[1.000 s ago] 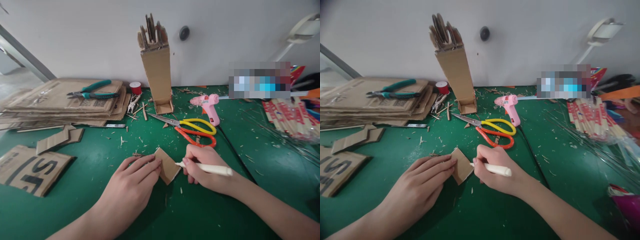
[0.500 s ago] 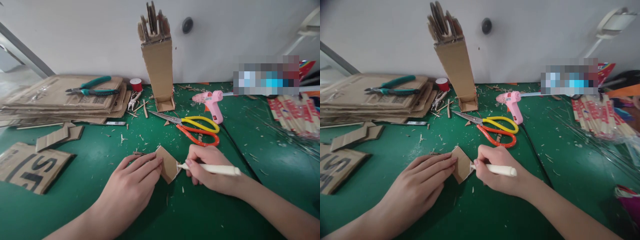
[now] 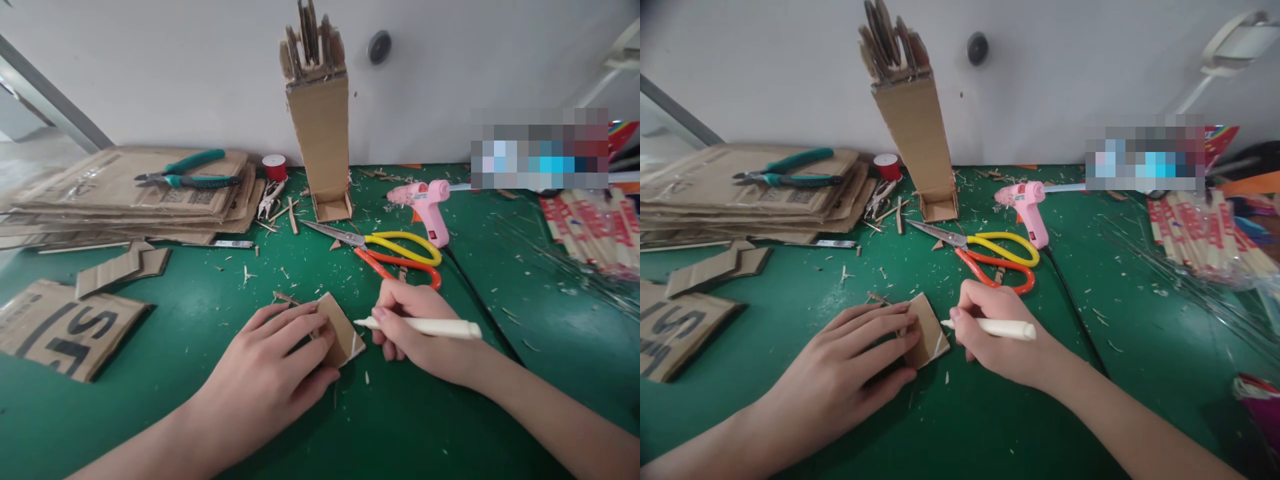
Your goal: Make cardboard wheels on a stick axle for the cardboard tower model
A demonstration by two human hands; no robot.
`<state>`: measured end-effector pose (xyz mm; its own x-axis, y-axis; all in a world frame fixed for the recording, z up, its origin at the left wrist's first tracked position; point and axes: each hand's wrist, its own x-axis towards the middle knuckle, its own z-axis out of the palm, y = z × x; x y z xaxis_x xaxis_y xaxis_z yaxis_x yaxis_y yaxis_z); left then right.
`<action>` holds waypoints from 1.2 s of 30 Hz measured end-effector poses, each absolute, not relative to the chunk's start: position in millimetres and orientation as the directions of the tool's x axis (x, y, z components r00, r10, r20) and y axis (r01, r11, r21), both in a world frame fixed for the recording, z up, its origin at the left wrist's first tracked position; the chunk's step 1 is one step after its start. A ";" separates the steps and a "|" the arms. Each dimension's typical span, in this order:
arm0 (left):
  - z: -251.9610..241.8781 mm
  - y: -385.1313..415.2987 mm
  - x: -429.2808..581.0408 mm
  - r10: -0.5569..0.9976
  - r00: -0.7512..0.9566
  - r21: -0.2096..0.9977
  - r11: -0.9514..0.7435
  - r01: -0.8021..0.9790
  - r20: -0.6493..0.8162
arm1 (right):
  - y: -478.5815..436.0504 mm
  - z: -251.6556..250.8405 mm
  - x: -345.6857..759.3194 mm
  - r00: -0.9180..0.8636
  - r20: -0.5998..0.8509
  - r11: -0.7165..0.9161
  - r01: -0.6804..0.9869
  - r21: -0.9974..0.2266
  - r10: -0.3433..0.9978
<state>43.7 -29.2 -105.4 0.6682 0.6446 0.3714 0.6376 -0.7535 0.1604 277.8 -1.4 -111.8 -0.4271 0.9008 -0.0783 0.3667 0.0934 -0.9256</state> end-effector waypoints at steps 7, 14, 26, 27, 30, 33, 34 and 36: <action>-104.4 -26.7 45.0 0.653 0.686 0.349 -0.755 0.555 0.322 | -3.1 -105.3 275.9 -0.508 -0.029 0.232 0.442 -0.866 0.861; -108.8 -26.1 46.0 0.650 0.669 0.330 -0.760 0.560 0.361 | -12.1 -101.0 273.5 -0.542 0.005 0.303 0.462 -0.833 0.840; -110.1 -28.1 44.4 0.638 0.668 0.276 -0.769 0.577 0.383 | -20.6 -102.1 275.7 -0.554 -0.003 0.349 0.528 -0.774 0.832; -110.3 -28.3 44.3 0.638 0.668 0.271 -0.769 0.579 0.384 | -20.6 -102.2 275.8 -0.550 0.006 0.353 0.528 -0.772 0.835; -110.6 -29.1 43.3 0.643 0.668 0.250 -0.764 0.595 0.375 | -21.1 -102.6 276.2 -0.544 0.028 0.371 0.533 -0.760 0.839; -110.2 -30.2 42.1 0.652 0.668 0.245 -0.757 0.606 0.360 | -21.0 -103.1 276.8 -0.544 -0.003 0.355 0.551 -0.755 0.839; -110.0 -30.4 42.0 0.652 0.668 0.247 -0.756 0.606 0.358 | -20.6 -103.2 276.9 -0.545 -0.019 0.343 0.555 -0.758 0.839; -109.6 -30.6 42.1 0.650 0.670 0.251 -0.758 0.601 0.358 | -19.7 -103.3 276.7 -0.540 -0.043 0.319 0.558 -0.766 0.841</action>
<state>42.1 -30.6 -109.6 0.6700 0.6501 0.3583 0.6015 -0.7584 0.2512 276.7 -19.7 -103.3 -0.5396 0.8408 -0.0430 0.5580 0.3190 -0.7661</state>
